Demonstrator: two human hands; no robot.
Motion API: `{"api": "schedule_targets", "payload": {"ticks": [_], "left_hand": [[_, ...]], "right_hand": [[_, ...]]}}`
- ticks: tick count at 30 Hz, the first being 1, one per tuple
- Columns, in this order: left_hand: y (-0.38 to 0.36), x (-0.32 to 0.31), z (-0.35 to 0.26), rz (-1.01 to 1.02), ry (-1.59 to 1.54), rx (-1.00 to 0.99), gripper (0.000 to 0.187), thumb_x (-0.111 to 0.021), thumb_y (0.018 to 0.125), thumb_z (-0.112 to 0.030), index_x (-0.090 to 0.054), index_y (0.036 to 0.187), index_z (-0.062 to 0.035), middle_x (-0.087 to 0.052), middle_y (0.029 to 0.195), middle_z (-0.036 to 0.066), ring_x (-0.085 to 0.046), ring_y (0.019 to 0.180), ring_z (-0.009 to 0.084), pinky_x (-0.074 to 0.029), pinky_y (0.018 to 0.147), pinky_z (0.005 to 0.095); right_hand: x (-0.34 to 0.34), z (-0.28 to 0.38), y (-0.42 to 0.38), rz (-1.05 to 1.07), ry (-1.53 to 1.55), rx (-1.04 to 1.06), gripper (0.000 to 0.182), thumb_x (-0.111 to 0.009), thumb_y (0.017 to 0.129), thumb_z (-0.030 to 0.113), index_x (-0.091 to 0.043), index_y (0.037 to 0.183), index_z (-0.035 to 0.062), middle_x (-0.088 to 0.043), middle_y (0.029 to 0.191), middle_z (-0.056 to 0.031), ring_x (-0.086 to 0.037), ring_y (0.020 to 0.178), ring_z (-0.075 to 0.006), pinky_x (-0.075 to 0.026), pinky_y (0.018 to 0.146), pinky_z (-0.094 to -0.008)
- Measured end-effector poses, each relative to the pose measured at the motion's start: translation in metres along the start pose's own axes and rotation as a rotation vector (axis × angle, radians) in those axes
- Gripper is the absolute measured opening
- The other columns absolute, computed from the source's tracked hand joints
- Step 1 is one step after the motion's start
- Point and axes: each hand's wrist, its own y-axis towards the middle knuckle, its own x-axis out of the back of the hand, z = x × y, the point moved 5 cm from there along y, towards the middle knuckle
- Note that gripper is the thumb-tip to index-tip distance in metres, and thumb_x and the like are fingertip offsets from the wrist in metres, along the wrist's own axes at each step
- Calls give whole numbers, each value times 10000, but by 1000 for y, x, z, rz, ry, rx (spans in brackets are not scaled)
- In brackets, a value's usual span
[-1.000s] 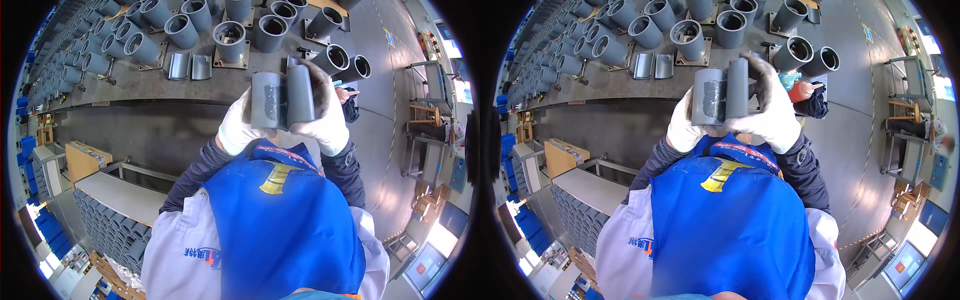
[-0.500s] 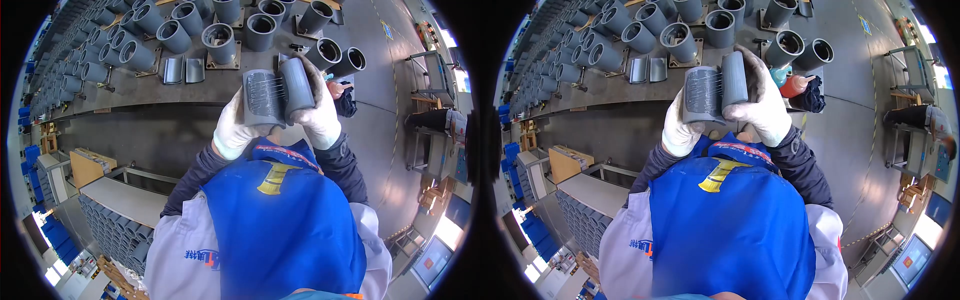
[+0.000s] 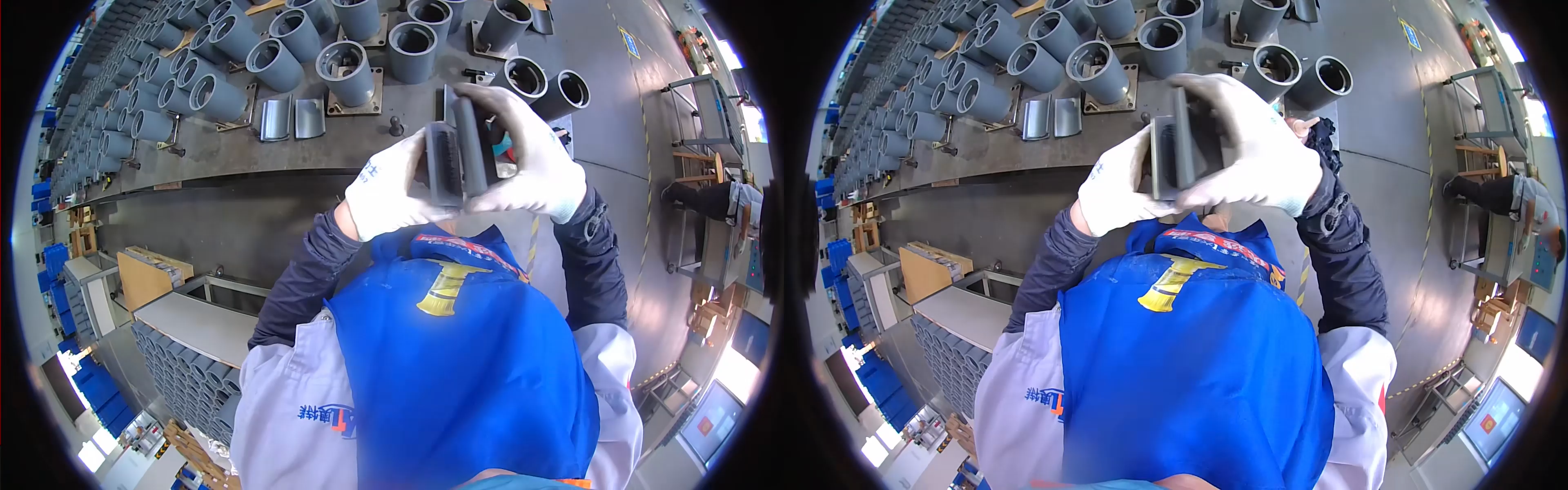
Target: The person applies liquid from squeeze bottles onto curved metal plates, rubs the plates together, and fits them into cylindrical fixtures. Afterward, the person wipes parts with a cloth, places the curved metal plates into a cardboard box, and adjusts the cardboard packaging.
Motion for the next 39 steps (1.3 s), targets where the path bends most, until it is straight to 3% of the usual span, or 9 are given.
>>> {"api": "schedule_targets", "payload": {"ticks": [4,8,12,17,22,26,31,33,39], "left_hand": [[6,-12,8,138,-4,96,790,-858,683,-289,-482,1327,-28,-652,1129,168,-654,1049,310,-512,899,373],[1,-16,6,-127,-325,170,881,-907,654,-317,-464,1353,-15,-652,1183,136,-647,1055,240,-504,924,356],[-4,-36,9,-297,-924,278,964,-931,617,-344,-443,1373,3,-642,1203,151,-641,1081,254,-494,946,347],[39,0,-32,65,128,9,959,-880,655,-428,-429,1377,13,-593,1233,216,-621,1096,333,-496,952,378],[65,-18,-34,157,159,-20,919,-865,659,-437,-452,1349,8,-596,1216,226,-614,1086,368,-496,938,395],[67,-39,-14,-28,137,52,893,-874,653,-409,-474,1331,12,-635,1163,190,-640,1052,330,-499,931,379],[69,-81,18,-198,-374,424,770,-831,753,-197,-443,1377,29,-617,1189,110,-612,1068,182,-491,940,304],[79,-76,14,-451,-523,319,863,-870,676,-335,-464,1340,38,-662,1134,183,-674,1008,238,-542,856,340],[139,-77,-28,-236,-131,250,757,-840,703,-354,-512,1281,10,-665,1112,173,-668,1003,259,-530,864,353]], "right_hand": [[-14,21,0,-2,-451,401,1125,-911,461,385,-432,1409,15,-543,1258,-106,-536,1039,-208,-445,921,-315],[-4,-16,-5,-82,257,-117,1194,-936,451,355,-378,1448,10,-506,1333,-130,-492,1265,-251,-397,1059,-390],[-9,-32,-14,-322,660,26,1101,-915,550,408,-400,1428,-12,-516,1280,-128,-497,1229,-231,-420,1019,-354],[29,-20,-12,-4,-159,130,1161,-945,482,399,-400,1419,-18,-515,1343,-185,-527,1237,-312,-409,1066,-387],[37,-38,-21,-19,-133,56,1142,-942,484,393,-412,1410,-15,-515,1344,-201,-529,1241,-317,-419,1060,-391],[32,-85,-38,-280,813,-121,1129,-950,474,302,-409,1418,0,-490,1394,-186,-503,1285,-271,-407,1081,-364],[42,-125,-54,-448,1792,50,878,-828,767,291,-360,1463,31,-396,1503,-173,-386,1388,-347,-343,1159,-517],[54,-136,-54,-472,1759,50,879,-828,767,297,-360,1464,33,-400,1501,-173,-381,1391,-349,-340,1161,-513],[74,-127,-39,-376,1467,156,878,-795,817,285,-304,1496,21,-415,1493,-168,-407,1384,-308,-305,1183,-410]]}}
